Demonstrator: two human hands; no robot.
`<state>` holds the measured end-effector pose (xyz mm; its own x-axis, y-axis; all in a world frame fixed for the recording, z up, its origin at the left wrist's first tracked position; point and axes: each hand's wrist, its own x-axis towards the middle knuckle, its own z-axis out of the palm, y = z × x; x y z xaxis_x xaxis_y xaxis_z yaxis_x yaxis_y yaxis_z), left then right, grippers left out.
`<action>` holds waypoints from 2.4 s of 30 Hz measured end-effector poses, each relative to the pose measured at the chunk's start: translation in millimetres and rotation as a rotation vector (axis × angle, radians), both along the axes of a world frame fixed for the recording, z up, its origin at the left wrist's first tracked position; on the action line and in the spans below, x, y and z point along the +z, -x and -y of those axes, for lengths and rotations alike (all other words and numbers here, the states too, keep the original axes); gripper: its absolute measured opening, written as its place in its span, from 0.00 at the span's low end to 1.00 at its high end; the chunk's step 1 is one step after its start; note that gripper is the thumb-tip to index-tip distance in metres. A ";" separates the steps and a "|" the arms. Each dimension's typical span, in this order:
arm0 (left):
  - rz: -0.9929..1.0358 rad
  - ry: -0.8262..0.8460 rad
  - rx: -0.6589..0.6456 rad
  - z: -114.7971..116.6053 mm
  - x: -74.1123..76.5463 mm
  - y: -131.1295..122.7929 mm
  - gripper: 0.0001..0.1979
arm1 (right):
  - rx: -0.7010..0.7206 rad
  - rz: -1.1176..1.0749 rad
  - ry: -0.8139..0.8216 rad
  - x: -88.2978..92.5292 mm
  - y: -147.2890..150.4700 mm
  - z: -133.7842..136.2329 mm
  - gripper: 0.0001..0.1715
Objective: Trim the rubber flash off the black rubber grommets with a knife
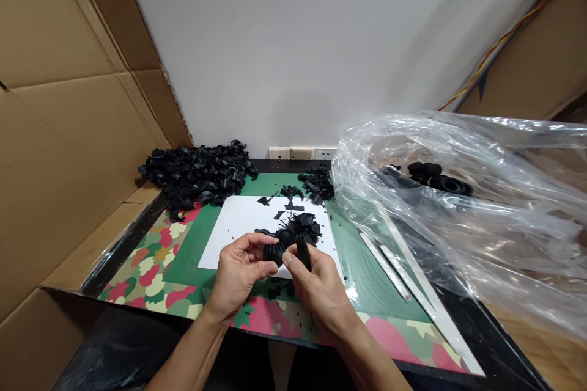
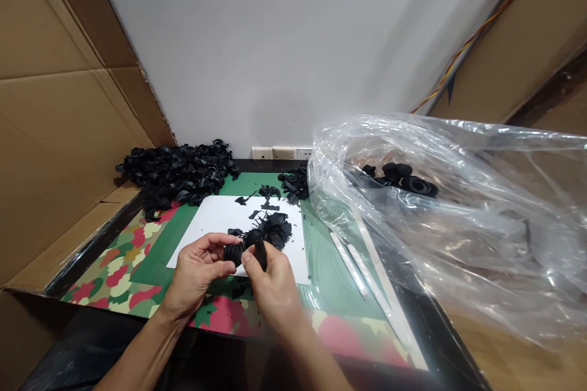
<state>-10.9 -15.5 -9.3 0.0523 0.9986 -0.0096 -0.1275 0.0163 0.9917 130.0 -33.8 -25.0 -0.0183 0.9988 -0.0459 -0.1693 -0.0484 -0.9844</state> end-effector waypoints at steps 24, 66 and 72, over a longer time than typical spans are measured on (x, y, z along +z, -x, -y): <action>0.236 0.120 0.048 -2.4 -7.6 -4.5 0.16 | 0.007 -0.180 0.099 -4.3 10.1 1.5 0.20; -0.040 0.104 -0.008 5.1 -2.6 -7.7 0.12 | -0.155 -0.147 -0.241 -10.1 -18.3 6.4 0.14; -0.041 0.106 -0.011 6.4 -1.9 -7.6 0.12 | -0.152 -0.143 -0.242 -13.7 -16.8 7.2 0.11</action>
<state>-3.3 -21.9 -11.2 0.0611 0.9911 -0.1180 -0.0865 0.1230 0.9886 146.8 -41.0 -38.7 0.1428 0.9722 0.1858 -0.2945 0.2209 -0.9298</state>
